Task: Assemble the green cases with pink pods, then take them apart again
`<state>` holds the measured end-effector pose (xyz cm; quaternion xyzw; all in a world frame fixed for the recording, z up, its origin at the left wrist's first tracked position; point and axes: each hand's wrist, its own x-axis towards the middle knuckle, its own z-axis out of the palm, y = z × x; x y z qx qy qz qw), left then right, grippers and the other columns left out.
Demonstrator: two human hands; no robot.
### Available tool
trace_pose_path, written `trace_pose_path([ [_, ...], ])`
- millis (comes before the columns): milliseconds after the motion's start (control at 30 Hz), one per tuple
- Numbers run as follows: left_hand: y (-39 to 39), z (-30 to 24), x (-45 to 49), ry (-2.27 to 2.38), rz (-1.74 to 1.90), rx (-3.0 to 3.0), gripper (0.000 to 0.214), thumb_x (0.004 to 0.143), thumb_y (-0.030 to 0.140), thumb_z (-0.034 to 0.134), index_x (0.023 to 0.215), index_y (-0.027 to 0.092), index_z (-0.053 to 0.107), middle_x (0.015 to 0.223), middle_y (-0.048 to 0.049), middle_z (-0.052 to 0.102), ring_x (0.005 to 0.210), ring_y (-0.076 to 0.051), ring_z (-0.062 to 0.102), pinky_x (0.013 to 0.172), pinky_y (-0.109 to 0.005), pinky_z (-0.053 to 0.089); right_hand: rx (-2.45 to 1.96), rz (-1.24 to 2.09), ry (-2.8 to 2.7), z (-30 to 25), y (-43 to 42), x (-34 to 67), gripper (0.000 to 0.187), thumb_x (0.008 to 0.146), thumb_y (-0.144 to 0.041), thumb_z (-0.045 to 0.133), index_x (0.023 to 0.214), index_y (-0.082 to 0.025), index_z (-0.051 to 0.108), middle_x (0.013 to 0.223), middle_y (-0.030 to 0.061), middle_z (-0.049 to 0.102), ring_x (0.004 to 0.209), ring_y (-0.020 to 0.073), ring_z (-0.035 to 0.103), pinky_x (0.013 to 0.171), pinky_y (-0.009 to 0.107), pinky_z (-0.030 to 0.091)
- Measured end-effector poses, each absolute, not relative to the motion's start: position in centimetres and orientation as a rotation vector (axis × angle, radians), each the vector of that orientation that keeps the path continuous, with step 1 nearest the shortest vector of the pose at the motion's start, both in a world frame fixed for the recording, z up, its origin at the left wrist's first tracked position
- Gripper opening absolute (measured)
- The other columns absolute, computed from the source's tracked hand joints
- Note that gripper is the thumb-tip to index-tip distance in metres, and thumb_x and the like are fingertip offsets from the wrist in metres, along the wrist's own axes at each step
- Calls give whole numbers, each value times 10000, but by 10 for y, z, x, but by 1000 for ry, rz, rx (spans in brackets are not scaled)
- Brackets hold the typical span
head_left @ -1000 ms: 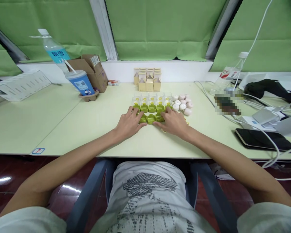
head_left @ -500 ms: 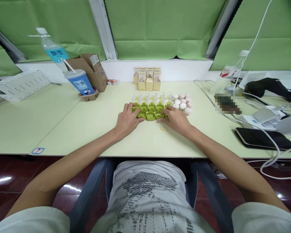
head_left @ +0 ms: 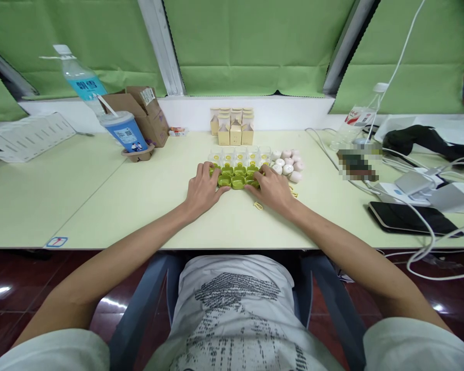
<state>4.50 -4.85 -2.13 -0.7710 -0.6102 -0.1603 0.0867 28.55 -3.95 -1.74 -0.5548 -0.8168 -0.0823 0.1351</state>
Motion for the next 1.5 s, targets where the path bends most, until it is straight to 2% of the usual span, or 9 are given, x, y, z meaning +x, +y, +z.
trace_pose_path([
  [200,-42,-34,33,-1820,-687,-2316,691,1011,579,793,1543,223,532,1603,-255,480,1528,-455,476,942,-543,688,-1635,-193,-2225,-3,-32,316,523,1142,-572,518,1328,-148,762,1362,231,703,1109,367,675,787,415,468],
  [400,-29,-46,12,-1927,-1072,-2370,902,843,415,980,1564,219,474,1582,-200,415,1536,-402,513,1287,-607,529,-1741,13,-2283,-3,-32,323,764,1002,-649,769,1552,-144,606,1451,248,625,1040,353,700,768,396,506],
  [633,-27,-39,5,-2086,-1207,-2409,932,792,288,1000,1581,188,514,1569,-192,572,1262,-307,721,1099,-495,651,-1726,55,-2239,-10,-29,315,619,1006,-487,829,1440,-71,681,1419,270,638,1106,369,693,907,434,548],
  [767,-25,-38,6,-2144,-1202,-2434,968,787,300,1003,1607,163,506,1503,-200,686,1172,-289,741,1033,-471,661,-1706,61,-2242,-8,-28,319,547,996,-419,849,1393,-69,712,1407,270,643,1059,341,689,873,411,535],
  [933,-23,-39,6,-2058,-1317,-2446,839,871,420,915,1567,170,517,1624,-224,612,1323,-311,698,975,-422,655,-1517,-149,-2347,-4,-57,313,435,1149,-457,597,1381,-118,740,1419,245,668,1173,357,665,769,389,479],
  [1033,-23,-39,4,-1996,-1387,-2416,710,981,515,780,1550,195,500,1617,-217,586,1373,-311,670,940,-408,647,-1221,-211,-2589,-11,-76,308,313,1159,-355,561,1185,-174,815,1290,183,734,1184,334,637,860,402,481],
  [1133,-22,-38,4,-2000,-1426,-2387,622,1049,564,678,1526,209,493,1571,-208,587,1358,-294,665,948,-403,634,-1272,-320,-2632,-23,-83,315,329,1129,-204,509,1085,-153,832,1204,193,759,1190,351,608,959,447,472],
  [1367,-22,-39,7,-2028,-1409,-2396,512,1095,530,593,1479,208,487,1509,-189,584,1321,-275,657,972,-401,608,-1636,-446,-2279,-45,-81,365,447,1148,-379,457,1305,-169,819,1451,250,682,1287,432,530,904,501,531],
  [1500,-23,-38,7,-2035,-1409,-2385,484,1096,527,589,1460,225,487,1500,-179,583,1315,-271,653,978,-406,607,-1616,-382,-2300,-48,-75,368,506,1120,-320,427,1484,-138,727,1442,247,692,1257,405,552,956,516,554],
])
